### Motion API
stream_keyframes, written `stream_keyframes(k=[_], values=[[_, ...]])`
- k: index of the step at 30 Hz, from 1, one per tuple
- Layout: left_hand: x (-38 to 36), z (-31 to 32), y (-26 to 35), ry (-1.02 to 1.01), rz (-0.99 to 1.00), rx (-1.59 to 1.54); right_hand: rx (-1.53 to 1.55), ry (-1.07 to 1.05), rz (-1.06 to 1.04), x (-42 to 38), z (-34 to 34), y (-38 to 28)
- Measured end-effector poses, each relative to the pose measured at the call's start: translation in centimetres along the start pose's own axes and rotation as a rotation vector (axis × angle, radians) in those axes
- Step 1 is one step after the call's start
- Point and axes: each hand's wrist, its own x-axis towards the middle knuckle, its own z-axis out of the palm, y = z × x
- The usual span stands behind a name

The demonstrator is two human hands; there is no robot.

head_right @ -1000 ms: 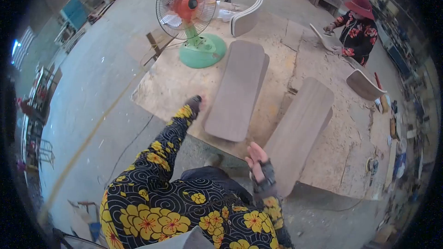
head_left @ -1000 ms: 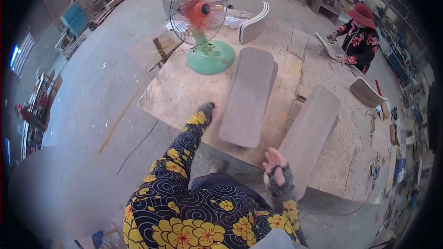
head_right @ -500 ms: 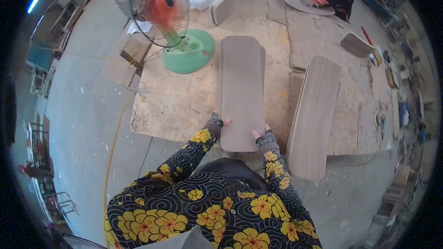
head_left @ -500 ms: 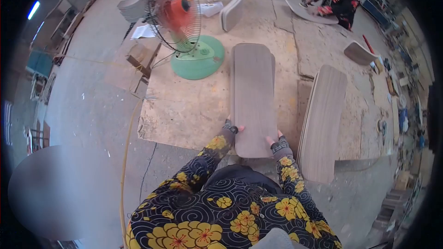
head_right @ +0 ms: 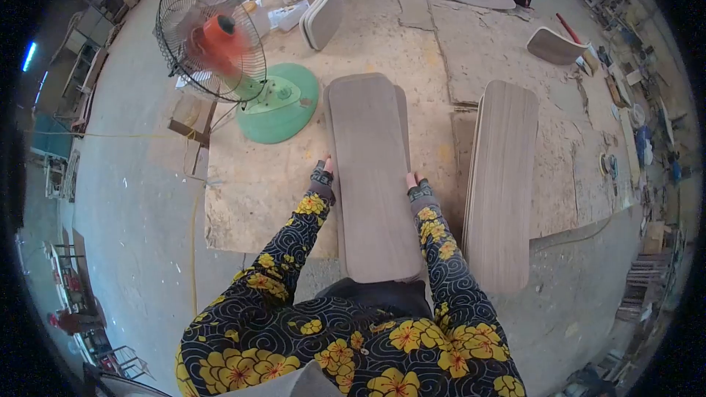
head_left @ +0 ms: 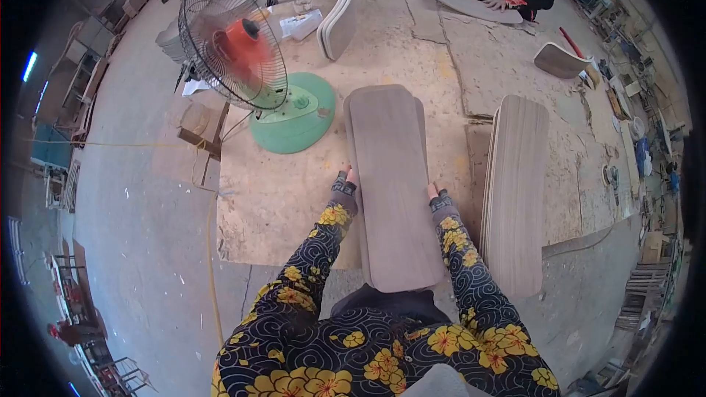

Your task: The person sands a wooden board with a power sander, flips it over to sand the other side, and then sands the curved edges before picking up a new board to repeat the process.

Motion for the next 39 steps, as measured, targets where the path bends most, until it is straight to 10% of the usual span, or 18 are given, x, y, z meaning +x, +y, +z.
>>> stream_keyframes(k=[15, 21, 28, 31, 34, 39], values=[[8.7, 3.8, -11.3, -0.199, 0.185, 0.126, -0.151, 0.070, 0.081, 3.0, 0.6, 3.8], [3.5, 3.9, -6.8, -0.143, 0.213, 0.070, -0.039, 0.003, 0.005, 11.0, 2.6, 11.4], [1.0, 5.5, -3.6, 0.011, 0.324, 0.127, -0.228, 0.003, -0.019, 3.6, 0.2, 0.2], [2.3, 4.3, -3.8, -0.128, 0.365, 0.851, -0.149, -0.014, -0.035, 1.3, -1.1, 0.0], [6.3, 2.0, -2.7, -0.341, 0.619, 1.927, -0.018, 0.033, -0.204, -3.1, -2.5, 2.2], [16.7, 5.4, 8.4, -0.052, 1.232, 1.448, -0.068, -0.069, -0.154, -21.1, -7.7, 0.6]])
